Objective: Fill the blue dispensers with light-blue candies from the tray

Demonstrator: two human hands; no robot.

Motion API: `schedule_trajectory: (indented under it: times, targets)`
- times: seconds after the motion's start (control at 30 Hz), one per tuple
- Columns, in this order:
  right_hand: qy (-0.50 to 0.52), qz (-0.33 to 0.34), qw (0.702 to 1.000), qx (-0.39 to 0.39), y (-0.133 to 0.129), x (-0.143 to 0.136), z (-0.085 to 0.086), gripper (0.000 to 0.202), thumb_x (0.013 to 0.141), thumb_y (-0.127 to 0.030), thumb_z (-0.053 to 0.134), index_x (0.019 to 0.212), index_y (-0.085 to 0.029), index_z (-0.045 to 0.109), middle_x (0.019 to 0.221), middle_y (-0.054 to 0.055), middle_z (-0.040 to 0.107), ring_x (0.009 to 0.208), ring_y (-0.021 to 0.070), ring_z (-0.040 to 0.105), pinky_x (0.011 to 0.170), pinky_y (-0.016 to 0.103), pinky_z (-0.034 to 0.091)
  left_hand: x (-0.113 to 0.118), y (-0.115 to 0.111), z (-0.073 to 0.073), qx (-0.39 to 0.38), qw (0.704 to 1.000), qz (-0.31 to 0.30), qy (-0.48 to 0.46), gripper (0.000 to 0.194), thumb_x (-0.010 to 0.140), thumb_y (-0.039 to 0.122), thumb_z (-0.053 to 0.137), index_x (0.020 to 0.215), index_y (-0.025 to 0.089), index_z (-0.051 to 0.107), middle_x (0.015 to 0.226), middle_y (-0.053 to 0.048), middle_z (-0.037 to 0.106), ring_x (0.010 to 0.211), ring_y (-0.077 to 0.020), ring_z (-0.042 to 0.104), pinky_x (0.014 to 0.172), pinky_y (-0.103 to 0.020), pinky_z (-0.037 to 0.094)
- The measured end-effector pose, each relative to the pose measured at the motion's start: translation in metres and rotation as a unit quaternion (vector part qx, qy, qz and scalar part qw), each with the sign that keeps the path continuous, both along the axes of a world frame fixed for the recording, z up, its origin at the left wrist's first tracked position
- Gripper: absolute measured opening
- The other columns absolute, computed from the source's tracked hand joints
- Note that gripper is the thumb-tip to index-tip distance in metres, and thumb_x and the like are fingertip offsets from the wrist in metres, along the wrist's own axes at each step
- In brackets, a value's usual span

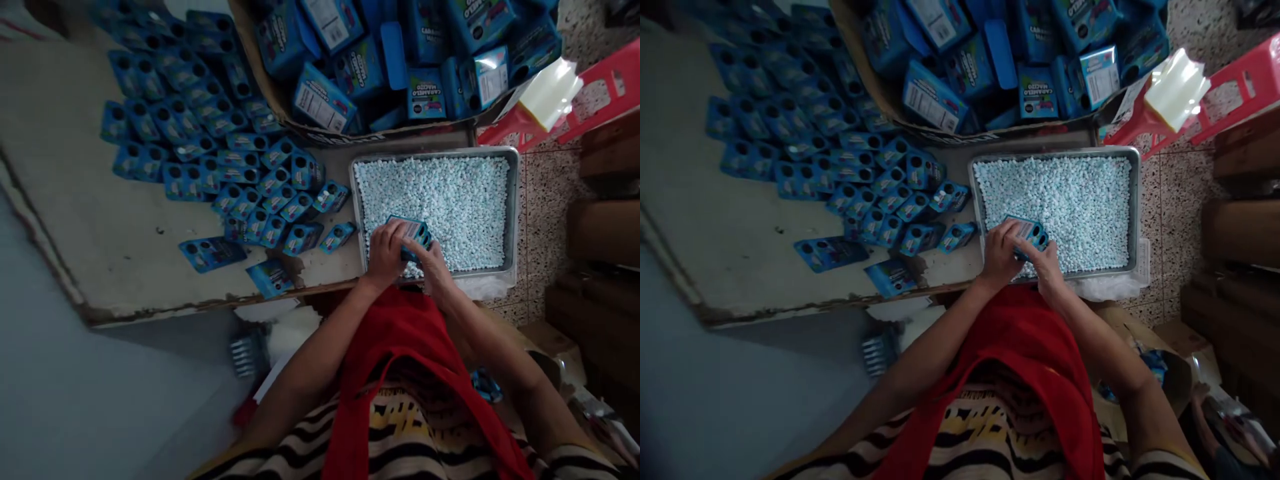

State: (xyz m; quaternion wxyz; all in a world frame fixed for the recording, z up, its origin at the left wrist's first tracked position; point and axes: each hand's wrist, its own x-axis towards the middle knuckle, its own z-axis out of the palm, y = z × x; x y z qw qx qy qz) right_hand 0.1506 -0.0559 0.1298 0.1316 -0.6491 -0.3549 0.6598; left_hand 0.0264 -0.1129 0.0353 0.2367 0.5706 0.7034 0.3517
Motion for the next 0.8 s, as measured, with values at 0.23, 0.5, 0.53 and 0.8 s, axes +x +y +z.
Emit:
schedule_trajectory:
  times: [0.23,0.5,0.53,0.8]
  targets:
    - [-0.248,0.030,0.888,0.386,0.081,0.074,-0.076,0.051,0.101,-0.055,0.048,0.133,-0.021,0.068,0.141,0.018,0.066,0.138,0.0301,0.059,0.114,0.050,0.049,-0.047,0.058,-0.069,-0.008,0.948,0.275,-0.161,0.080,0.073,0.064,0.091,0.126,0.016,0.054,0.119,-0.008,0.074,0.121,-0.0269,0.073,0.106,-0.048,0.057]
    - [-0.271,0.151,0.872,0.378,0.077,0.056,-0.141,0.066,0.108,-0.043,0.023,0.164,-0.025,0.051,0.171,0.012,0.050,0.163,0.0232,0.043,0.128,0.052,0.042,-0.001,0.079,-0.108,0.000,0.934,0.271,-0.231,0.079,0.073,0.054,0.097,0.130,0.027,0.050,0.125,-0.009,0.075,0.115,-0.0275,0.077,0.114,-0.063,0.057]
    - [-0.249,0.127,0.887,0.366,0.074,0.044,-0.140,0.066,0.108,-0.045,0.023,0.165,-0.026,0.051,0.170,0.011,0.051,0.162,0.0225,0.044,0.128,0.050,0.043,0.006,0.079,-0.105,-0.005,0.934,0.258,-0.246,0.076,0.075,0.056,0.095,0.130,0.026,0.052,0.125,-0.009,0.076,0.116,-0.0279,0.076,0.115,-0.063,0.056]
    - [-0.048,-0.168,0.959,0.221,0.081,0.017,-0.137,0.072,0.100,-0.059,0.025,0.141,-0.018,0.067,0.145,0.015,0.071,0.147,0.0262,0.060,0.118,0.049,0.053,0.042,0.078,-0.055,-0.024,0.914,0.160,-0.372,0.066,0.085,0.060,0.083,0.133,0.022,0.057,0.131,-0.011,0.073,0.121,-0.0282,0.074,0.115,-0.051,0.057]
